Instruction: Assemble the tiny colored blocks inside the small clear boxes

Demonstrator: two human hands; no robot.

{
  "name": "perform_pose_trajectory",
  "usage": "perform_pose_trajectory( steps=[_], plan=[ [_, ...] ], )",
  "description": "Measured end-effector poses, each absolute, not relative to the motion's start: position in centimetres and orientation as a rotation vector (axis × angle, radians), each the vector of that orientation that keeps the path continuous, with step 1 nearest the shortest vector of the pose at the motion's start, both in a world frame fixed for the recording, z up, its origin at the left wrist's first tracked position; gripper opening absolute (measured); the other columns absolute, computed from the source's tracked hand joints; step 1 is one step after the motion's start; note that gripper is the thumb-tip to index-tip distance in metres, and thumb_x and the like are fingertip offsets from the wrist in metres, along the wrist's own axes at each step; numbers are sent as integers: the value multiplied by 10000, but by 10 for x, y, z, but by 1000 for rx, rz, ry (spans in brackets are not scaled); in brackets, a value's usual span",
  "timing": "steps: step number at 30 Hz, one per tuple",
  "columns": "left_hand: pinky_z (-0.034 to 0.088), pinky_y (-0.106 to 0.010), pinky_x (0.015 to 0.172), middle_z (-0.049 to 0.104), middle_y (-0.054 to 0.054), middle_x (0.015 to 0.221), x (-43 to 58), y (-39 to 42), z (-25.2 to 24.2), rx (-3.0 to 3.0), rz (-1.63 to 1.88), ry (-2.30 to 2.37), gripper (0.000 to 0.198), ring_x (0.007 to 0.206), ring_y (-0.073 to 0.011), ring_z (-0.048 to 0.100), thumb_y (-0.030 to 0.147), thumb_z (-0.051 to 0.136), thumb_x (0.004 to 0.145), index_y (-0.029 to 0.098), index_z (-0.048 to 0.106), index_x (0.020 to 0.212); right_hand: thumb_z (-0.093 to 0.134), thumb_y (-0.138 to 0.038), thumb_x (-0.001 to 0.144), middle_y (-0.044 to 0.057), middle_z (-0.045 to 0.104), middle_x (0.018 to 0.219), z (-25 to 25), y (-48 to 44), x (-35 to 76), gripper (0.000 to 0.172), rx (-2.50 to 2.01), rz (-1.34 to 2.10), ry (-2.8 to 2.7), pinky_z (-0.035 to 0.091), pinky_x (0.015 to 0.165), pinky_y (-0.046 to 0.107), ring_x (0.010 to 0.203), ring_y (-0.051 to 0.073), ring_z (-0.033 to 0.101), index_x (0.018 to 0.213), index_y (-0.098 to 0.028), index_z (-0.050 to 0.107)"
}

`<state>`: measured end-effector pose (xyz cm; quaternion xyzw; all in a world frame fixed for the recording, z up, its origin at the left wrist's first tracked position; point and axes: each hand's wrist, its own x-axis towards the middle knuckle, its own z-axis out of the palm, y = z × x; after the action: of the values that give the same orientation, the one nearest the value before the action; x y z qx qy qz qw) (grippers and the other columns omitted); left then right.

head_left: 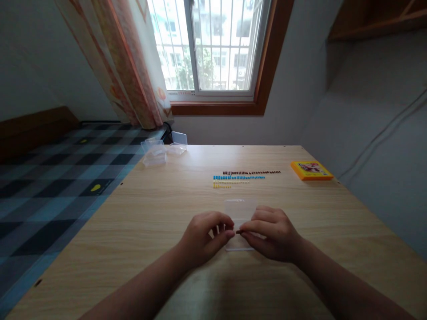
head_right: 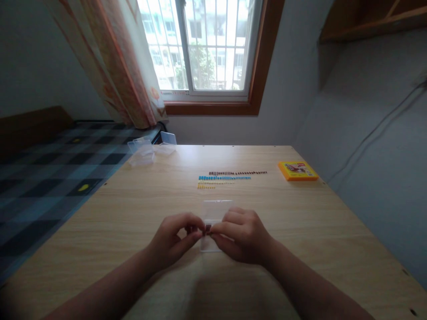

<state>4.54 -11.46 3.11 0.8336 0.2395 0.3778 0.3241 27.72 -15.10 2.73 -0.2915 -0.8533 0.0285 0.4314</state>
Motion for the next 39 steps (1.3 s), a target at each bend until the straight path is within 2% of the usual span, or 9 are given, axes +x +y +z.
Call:
perform_pose_trajectory(
  steps=[4,7,14,19,24,29,39],
  plan=[
    [409,-224,563,654,12,685,35,-100,35,2414,901,735,139,560,-113,559,264,582,959,187,671,883,579,-207,964,17,649,738,31,-151,284,141,-859,36,-2368,343,608,290,646,148,524,925,-196,714],
    [384,-244,569,669,24,691,33,-94,32,2593,658,792,139,584,-139,593,298,629,925,214,690,1018,568,-214,962,12,652,758,30,-151,286,166,-965,57,-2536,335,631,303,667,150,536,871,-205,706],
    [425,-265,612,693,17,732,38,-97,31,2674,313,838,499,644,-191,655,511,758,821,238,643,1222,580,-201,950,4,671,780,29,-149,286,180,-1208,128,-2649,292,611,303,662,137,547,823,-212,706],
    [454,-289,641,713,-5,759,39,-97,31,2668,186,825,653,698,-240,691,561,785,783,223,605,1313,599,-191,937,12,685,786,27,-150,283,170,-1306,163,-2673,271,594,291,653,128,553,810,-200,712],
    [470,-307,675,745,-35,837,41,-98,28,2662,130,823,679,796,-280,716,556,776,796,225,577,1354,624,-186,907,10,691,788,27,-150,281,140,-1310,223,-2690,278,603,276,662,124,565,793,-199,703],
    [474,-302,682,745,-29,841,40,-98,28,2646,137,825,667,787,-270,719,531,796,777,232,588,1335,638,-190,898,5,704,801,29,-150,281,124,-1286,250,-2684,307,621,273,683,133,586,811,-215,722],
    [496,-326,709,748,-44,881,39,-98,20,2618,178,859,682,853,-302,725,515,770,792,220,548,1365,610,-166,902,4,701,767,22,-148,281,182,-1248,248,-2689,314,600,267,646,126,587,788,-225,738]
  ],
)
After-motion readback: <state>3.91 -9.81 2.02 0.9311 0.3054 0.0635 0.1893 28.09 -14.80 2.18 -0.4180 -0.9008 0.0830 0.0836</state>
